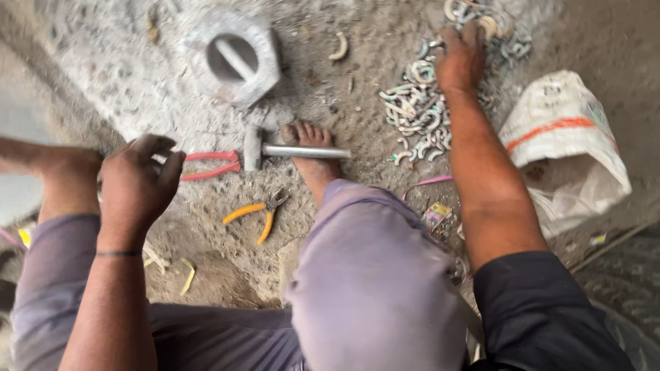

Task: The person inserts metal spokes into a bicycle hub and then uses a hammer and pliers to bend and shape small metal pieces on a concrete block.

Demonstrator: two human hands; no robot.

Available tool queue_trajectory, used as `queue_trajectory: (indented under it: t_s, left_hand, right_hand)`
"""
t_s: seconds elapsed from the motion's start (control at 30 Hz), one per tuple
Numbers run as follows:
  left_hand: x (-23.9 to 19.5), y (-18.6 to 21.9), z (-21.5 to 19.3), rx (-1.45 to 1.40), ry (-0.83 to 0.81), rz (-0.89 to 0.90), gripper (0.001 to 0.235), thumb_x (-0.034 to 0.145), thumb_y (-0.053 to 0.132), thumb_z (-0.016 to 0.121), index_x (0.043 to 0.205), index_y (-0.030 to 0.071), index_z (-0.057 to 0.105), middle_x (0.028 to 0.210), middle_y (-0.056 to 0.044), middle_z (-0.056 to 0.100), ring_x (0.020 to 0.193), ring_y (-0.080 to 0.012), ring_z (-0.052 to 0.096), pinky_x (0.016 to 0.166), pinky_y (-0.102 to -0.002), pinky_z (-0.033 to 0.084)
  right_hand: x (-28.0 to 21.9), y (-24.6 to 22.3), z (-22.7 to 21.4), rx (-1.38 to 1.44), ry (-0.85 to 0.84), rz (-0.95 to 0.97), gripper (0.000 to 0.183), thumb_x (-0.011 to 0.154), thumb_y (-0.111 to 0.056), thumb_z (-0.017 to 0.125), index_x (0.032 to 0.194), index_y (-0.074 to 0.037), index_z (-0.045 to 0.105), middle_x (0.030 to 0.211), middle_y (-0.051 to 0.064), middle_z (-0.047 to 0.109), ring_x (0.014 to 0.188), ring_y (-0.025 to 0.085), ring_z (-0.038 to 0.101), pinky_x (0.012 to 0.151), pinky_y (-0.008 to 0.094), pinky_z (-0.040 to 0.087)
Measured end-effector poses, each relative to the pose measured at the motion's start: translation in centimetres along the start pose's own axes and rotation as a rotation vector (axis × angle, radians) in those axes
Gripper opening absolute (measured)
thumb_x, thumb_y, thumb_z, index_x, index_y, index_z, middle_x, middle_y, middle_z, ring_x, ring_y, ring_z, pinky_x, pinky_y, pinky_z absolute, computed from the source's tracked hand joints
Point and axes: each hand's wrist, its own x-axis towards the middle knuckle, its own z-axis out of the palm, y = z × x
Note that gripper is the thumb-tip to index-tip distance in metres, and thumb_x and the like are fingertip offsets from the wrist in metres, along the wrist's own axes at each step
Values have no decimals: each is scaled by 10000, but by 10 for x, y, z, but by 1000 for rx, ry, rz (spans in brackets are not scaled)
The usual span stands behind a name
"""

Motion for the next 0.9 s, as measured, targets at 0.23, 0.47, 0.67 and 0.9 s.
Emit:
queue_trajectory:
  t_s: [0.23,0.47,0.67,0.9]
  left_hand:
    - [0,5,50,-270,66,-44,223,888,123,722,1086,21,743,979,-186,762,838,-308,755,756,-411,580]
    - [18,44,100,-504,144,293,333,886,32,666,1217,53,689,1064,-174,751,948,-332,746,833,-398,600]
    - [38,11,113,-510,226,132,138,914,86,757,1046,48,740,916,-161,751,828,-266,749,744,-379,586]
    - [81,-24,139,-663,522,-2,193,813,4,828,906,22,659,816,-74,685,734,-163,674,671,-302,549]
  right_hand:
    - [33,-72,-45,246,-121,14,208,906,-67,762,1054,-37,618,1109,137,590,1008,327,616,830,495,502]
    - [15,-293,-85,977,-737,-274,90,976,-75,774,950,-71,688,897,49,716,756,115,695,639,235,591]
    - [31,-342,-95,1290,-763,-29,355,886,-115,777,1153,-68,548,905,80,736,829,118,733,729,264,602]
    - [-35,-339,-59,463,-621,-648,496,798,-283,818,1174,-53,591,1107,192,604,970,411,658,781,495,540]
